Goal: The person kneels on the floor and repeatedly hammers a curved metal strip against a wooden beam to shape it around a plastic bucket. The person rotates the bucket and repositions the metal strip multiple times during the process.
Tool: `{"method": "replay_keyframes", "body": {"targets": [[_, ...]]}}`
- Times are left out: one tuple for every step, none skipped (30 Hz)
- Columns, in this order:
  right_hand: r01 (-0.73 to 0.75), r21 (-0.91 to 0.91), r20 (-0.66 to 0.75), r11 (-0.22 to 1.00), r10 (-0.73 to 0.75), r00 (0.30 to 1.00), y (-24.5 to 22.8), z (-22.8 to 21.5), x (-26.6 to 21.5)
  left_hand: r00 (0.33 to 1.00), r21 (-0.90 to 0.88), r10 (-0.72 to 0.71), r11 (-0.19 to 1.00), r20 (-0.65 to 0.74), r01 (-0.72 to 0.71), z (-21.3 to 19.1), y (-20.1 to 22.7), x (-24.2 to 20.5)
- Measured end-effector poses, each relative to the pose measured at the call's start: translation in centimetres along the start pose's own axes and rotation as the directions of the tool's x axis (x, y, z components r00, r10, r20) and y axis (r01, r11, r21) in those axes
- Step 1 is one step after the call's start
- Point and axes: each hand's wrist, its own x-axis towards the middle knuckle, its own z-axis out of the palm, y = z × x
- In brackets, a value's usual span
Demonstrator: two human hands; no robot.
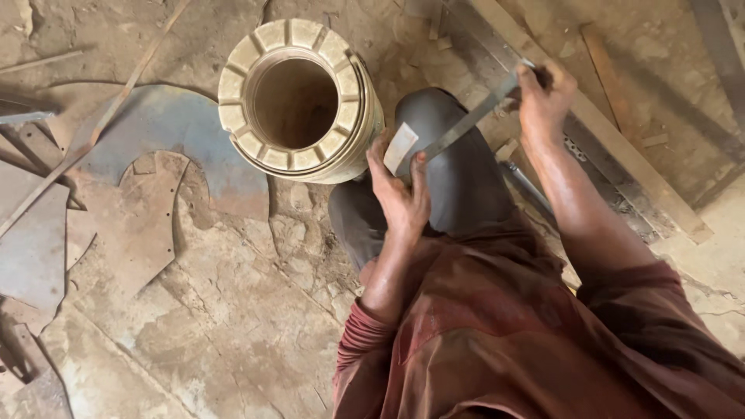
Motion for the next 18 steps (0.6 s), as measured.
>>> {"method": "replay_keyframes", "body": {"targets": [[0.019,0.007,0.001,1.0,-0.019,1.0,0.1,-0.6,-0.4,0.992,-0.139,-0.129,0.982,0.004,0.129,0.5,-0.4,-0.2],[0.031,0.014,-0.001,0.999,-0.031,1.0,0.4,-1.1,-1.2,0.966,-0.268,-0.257,0.929,0.032,0.256,0.6,-0.7,-0.8],[0.036,0.002,-0.012,0.999,-0.036,0.999,0.5,-1.5,-1.8,0.984,-0.218,-0.177,0.96,0.022,0.177,0.7,-1.0,-1.4],[0.035,-0.008,-0.023,0.999,-0.036,0.999,0.6,-1.7,-2.6,0.995,-0.162,-0.097,0.982,0.017,0.099,0.6,-1.3,-2.2],[0.034,-0.018,-0.035,0.999,-0.035,0.999,0.7,-1.7,-3.4,1.0,-0.105,-0.017,0.994,0.017,0.019,0.4,-1.5,-2.9],[0.03,-0.004,-0.026,1.0,-0.03,0.999,0.4,-1.9,-3.9,0.998,-0.107,-0.052,0.993,0.048,0.057,0.5,-1.7,-3.3],[0.025,0.01,-0.017,1.0,-0.025,1.0,0.0,-2.1,-4.2,0.993,-0.108,-0.086,0.99,0.079,0.094,0.7,-1.8,-3.5],[0.015,0.022,-0.005,1.0,-0.015,1.0,-0.5,-2.4,-4.4,0.986,-0.104,-0.125,0.985,0.108,0.136,0.9,-1.8,-3.7],[0.04,0.021,-0.015,0.999,-0.04,0.999,-1.1,-2.7,-4.4,0.974,-0.096,-0.183,0.976,0.136,0.197,1.3,-1.8,-3.6],[0.063,0.03,-0.03,0.998,-0.062,0.998,-1.4,-2.9,-4.6,0.957,-0.078,-0.237,0.965,0.167,0.252,1.5,-1.9,-3.1],[0.087,0.038,-0.045,0.996,-0.085,0.995,-1.7,-3.1,-4.7,0.937,-0.058,-0.29,0.95,0.197,0.306,1.8,-1.9,-2.5],[0.091,0.062,-0.06,0.994,-0.087,0.994,-2.1,-3.5,-4.5,0.933,-0.123,-0.287,0.94,0.216,0.317,2.5,-2.0,-1.8],[0.095,0.085,-0.075,0.992,-0.089,0.993,-2.3,-3.9,-4.2,0.93,-0.187,-0.284,0.925,0.236,0.33,3.3,-2.1,-0.9],[0.096,0.107,-0.092,0.99,-0.086,0.992,-2.3,-4.4,-4.1,0.924,-0.247,-0.284,0.905,0.256,0.347,4.1,-2.1,-0.4],[0.092,0.091,-0.105,0.992,-0.082,0.991,-2.1,-4.7,-3.8,0.914,-0.318,-0.305,0.867,0.269,0.383,5.0,-2.2,0.1],[0.087,0.074,-0.117,0.993,-0.078,0.99,-2.0,-5.2,-3.3,0.902,-0.387,-0.326,0.821,0.283,0.419,6.1,-2.2,0.5],[0.082,0.056,-0.129,0.995,-0.074,0.989,-1.7,-5.6,-2.6,0.889,-0.453,-0.347,0.769,0.298,0.452,7.3,-2.2,1.0],[0.072,0.074,-0.126,0.995,-0.062,0.99,-1.4,-6.2,-1.5,0.901,-0.392,-0.33,0.817,0.281,0.422,8.7,-2.4,1.5]]}}
